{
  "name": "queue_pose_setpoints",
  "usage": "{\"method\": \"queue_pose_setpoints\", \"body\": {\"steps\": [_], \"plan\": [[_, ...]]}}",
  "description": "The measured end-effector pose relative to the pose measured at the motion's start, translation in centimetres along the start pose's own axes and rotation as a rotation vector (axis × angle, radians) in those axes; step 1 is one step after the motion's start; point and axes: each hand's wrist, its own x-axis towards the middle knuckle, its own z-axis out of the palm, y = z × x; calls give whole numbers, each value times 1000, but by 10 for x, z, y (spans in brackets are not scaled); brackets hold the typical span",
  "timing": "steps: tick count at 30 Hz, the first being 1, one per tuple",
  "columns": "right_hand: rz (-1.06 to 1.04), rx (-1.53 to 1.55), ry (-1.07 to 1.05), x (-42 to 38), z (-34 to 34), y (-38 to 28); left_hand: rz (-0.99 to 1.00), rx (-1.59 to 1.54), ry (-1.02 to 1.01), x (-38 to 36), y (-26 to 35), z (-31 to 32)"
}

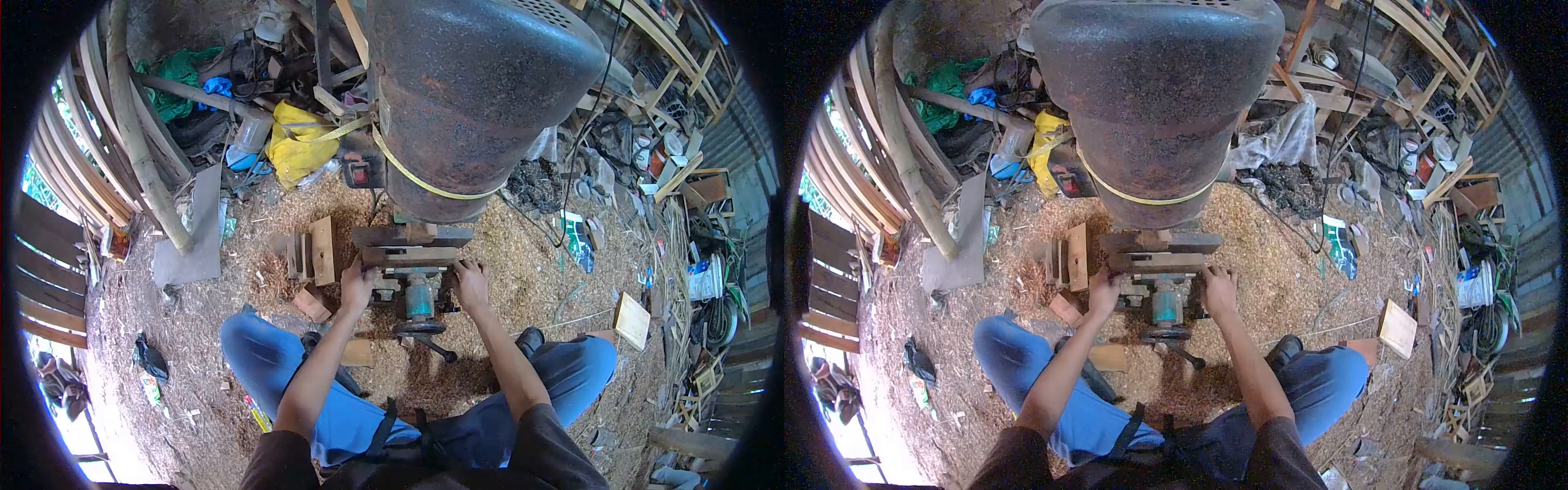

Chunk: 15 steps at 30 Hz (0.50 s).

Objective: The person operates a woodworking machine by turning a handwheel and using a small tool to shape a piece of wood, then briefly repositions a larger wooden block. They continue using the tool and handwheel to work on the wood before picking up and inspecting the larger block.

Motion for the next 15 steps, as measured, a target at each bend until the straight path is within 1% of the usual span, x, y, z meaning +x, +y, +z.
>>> {"method": "queue_pose_setpoints", "body": {"steps": [9,11,15], "plan": [[9,14,-22,1,-5,-4,2,75,12,0,11,-5],[-1,9,-26,1,-7,-3,-62,59,-12,-1,13,-6],[22,12,-41,1,-8,-5,-13,60,-4,1,12,-7]]}}
